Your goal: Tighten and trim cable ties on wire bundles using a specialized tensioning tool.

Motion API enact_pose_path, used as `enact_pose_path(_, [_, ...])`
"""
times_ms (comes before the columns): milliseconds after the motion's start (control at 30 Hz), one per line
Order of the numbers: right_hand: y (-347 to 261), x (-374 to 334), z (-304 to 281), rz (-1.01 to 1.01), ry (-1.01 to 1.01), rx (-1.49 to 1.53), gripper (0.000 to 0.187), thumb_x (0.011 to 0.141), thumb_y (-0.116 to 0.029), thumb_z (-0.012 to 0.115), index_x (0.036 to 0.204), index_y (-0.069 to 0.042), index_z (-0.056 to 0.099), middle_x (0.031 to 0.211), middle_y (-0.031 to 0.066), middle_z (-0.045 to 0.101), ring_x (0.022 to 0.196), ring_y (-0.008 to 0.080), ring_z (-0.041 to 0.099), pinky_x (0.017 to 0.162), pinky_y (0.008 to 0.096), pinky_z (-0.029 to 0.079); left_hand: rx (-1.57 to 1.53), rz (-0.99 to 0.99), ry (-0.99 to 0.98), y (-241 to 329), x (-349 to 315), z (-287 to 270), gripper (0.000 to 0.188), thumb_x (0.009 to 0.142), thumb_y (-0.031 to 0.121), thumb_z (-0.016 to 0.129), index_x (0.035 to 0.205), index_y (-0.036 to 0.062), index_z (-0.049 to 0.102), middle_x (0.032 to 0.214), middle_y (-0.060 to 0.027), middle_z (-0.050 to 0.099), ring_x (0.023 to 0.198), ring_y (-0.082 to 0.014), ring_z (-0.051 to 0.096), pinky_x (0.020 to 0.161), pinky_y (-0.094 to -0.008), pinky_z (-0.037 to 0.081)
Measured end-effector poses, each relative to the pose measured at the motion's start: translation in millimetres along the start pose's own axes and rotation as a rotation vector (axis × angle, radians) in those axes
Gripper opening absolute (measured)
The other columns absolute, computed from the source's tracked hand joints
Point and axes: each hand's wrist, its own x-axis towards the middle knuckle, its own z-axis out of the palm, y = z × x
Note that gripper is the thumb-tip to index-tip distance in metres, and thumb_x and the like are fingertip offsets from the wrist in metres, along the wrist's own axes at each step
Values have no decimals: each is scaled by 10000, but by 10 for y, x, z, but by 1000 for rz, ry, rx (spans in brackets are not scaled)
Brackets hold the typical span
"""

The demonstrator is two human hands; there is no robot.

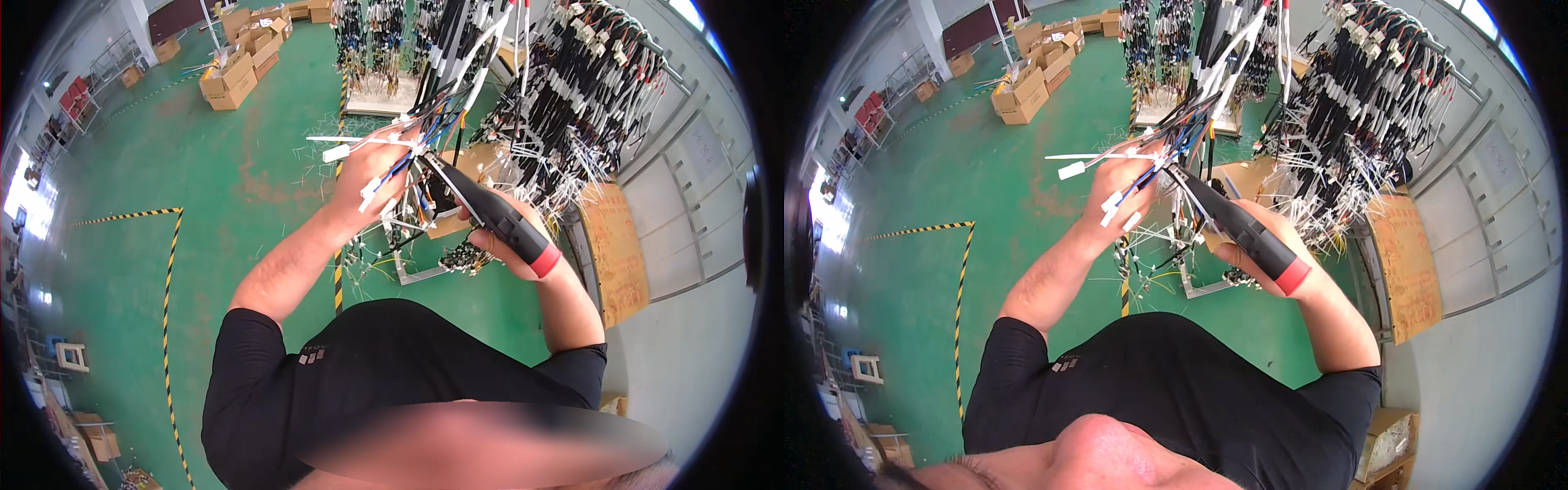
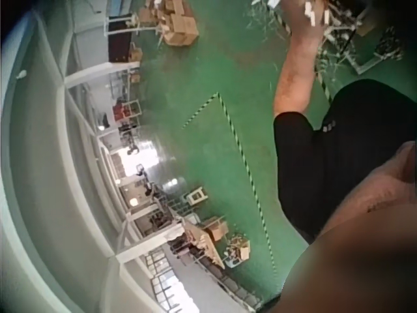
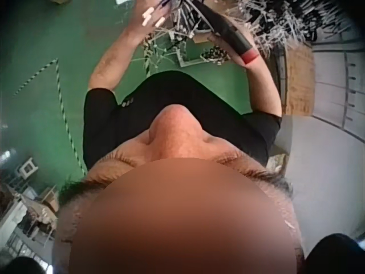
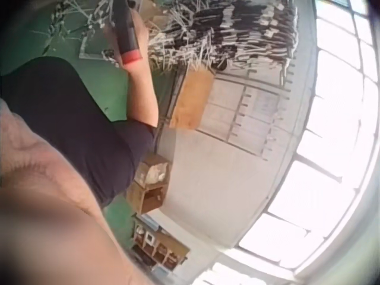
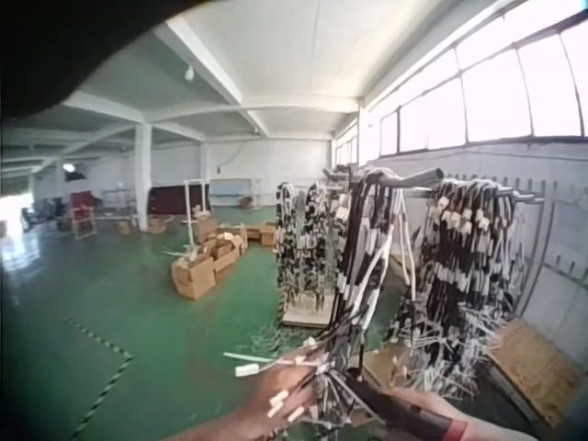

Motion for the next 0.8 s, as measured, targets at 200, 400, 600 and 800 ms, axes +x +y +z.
enact_pose_path(200, [-34,-2,-12,15,10,-15,359,955,-139,785,1270,-3,680,1108,65,712,1065,179,663,980,339,514,217,254,-78,-22,54,-54,74,905,-30,685,978,-21,673,682,-69,577,616,-263,574,599,-426,446])
enact_pose_path(400, [1,62,-22,-40,97,-127,243,948,-222,794,971,-18,664,784,141,642,723,336,662,686,399,527,105,44,-156,84,67,-96,600,829,-121,647,1425,-63,617,1009,-204,655,780,-294,621,778,-397,529])
enact_pose_path(600, [346,56,85,-321,278,-463,210,829,-150,774,863,-25,609,754,146,584,668,388,593,637,469,486,256,124,-35,144,134,4,469,880,-78,683,1348,-57,677,1034,-221,690,834,-322,647,806,-383,549])
enact_pose_path(800, [382,-2,179,-416,386,-815,419,824,-170,718,1228,-73,668,1188,96,669,1210,324,637,1195,568,392,-319,-204,-342,-182,82,-135,663,898,-19,759,1525,-4,545,1303,-125,714,989,-200,684,916,-338,548])
